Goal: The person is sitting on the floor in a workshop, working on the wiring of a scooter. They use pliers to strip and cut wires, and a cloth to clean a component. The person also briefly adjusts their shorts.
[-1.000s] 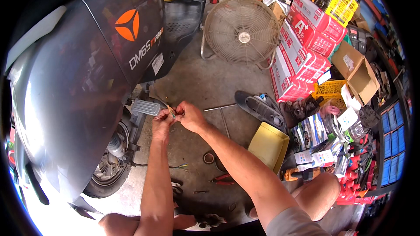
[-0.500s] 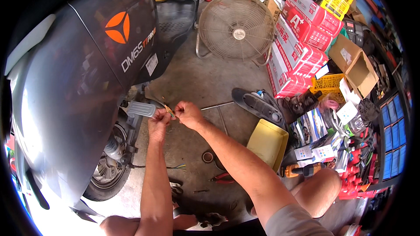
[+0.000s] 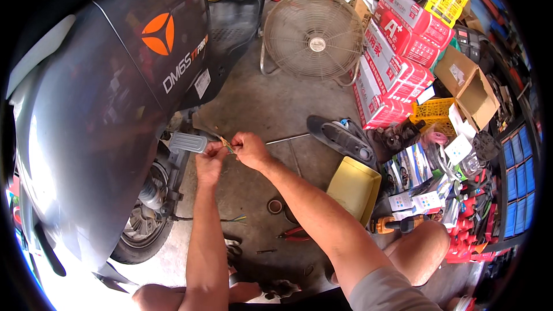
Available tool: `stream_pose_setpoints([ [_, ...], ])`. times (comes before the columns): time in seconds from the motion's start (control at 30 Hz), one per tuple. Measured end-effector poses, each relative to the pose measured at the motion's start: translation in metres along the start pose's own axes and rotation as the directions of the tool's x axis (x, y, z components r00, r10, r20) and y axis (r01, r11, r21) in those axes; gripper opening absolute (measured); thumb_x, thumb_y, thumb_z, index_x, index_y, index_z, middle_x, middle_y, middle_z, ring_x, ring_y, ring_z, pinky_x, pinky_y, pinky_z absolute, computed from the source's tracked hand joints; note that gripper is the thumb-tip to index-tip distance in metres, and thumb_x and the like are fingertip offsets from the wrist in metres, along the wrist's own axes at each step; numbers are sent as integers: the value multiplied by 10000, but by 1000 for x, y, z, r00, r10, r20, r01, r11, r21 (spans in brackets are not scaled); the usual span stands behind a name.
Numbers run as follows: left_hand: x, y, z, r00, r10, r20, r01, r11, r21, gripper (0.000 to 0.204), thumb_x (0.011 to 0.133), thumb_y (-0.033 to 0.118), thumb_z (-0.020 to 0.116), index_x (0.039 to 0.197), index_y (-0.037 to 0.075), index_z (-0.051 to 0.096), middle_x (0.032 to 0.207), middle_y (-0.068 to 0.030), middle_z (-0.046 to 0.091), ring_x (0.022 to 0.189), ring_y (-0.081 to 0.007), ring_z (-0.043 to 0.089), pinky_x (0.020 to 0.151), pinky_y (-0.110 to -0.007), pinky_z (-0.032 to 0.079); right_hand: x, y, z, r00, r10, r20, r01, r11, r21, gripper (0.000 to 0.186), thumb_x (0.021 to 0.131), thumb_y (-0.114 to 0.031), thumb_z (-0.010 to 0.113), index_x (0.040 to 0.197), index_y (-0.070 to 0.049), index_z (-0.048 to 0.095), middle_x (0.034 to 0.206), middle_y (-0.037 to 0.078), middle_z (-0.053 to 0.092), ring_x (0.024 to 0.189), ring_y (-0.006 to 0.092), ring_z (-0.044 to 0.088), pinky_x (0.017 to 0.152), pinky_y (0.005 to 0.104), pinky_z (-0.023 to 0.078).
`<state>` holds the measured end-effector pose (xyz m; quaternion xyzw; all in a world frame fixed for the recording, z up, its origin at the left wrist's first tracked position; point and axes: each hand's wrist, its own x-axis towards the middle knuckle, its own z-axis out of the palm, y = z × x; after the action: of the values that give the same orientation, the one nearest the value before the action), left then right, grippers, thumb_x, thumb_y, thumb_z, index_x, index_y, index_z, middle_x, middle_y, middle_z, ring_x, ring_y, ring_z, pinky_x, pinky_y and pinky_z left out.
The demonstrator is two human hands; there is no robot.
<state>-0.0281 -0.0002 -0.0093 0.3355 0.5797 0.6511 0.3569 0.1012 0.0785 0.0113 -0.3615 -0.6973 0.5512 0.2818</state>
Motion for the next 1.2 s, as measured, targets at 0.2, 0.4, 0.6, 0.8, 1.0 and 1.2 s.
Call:
stream_pose_setpoints([
  [0.2,-1,2,-1,1000,-4,-8,4,999,39,147,796,-23,687,940,-17,662,858,-61,689,783,-118,637,738,-256,504,1,3,0,998,22,57,-26,997,69,66,854,-11,596,893,35,623,764,85,663,596,158,636,551,307,509],
  [0.4,-6,7,-1,999,-40,32,41,999,-31,111,834,51,668,944,45,680,842,-1,679,734,-66,597,642,-216,432,2,-6,-16,933,237,273,-320,891,322,91,885,-65,610,946,-4,639,791,43,650,634,142,625,662,294,519],
  [0.6,-9,14,-1,994,-106,41,108,993,-56,110,839,73,660,947,69,680,849,16,674,747,-58,589,639,-221,414,1,-6,-16,913,277,298,-391,801,454,85,900,-68,606,959,-10,625,819,46,638,685,140,612,696,297,525],
  [0.8,-8,6,6,1000,-25,16,26,998,-51,91,850,55,640,936,64,670,837,25,661,732,-55,572,632,-216,421,-1,3,-1,999,44,29,-48,987,156,61,860,18,562,899,-1,605,772,59,642,675,132,613,627,295,514],
  [1.0,-5,-7,6,996,75,-43,-77,996,-46,97,833,-14,635,915,38,640,818,21,637,734,-54,559,655,-216,442,-6,-12,0,993,-111,-32,108,989,-101,89,794,14,566,869,5,613,743,112,658,645,165,628,606,327,493],
  [1.2,-7,-5,11,995,63,-78,-62,998,12,93,825,-42,630,883,24,603,803,13,621,747,-72,574,706,-231,471,-1,-32,-2,979,-204,-23,190,943,-275,105,824,-85,579,874,-10,633,774,146,677,730,293,664,654,379,510],
])
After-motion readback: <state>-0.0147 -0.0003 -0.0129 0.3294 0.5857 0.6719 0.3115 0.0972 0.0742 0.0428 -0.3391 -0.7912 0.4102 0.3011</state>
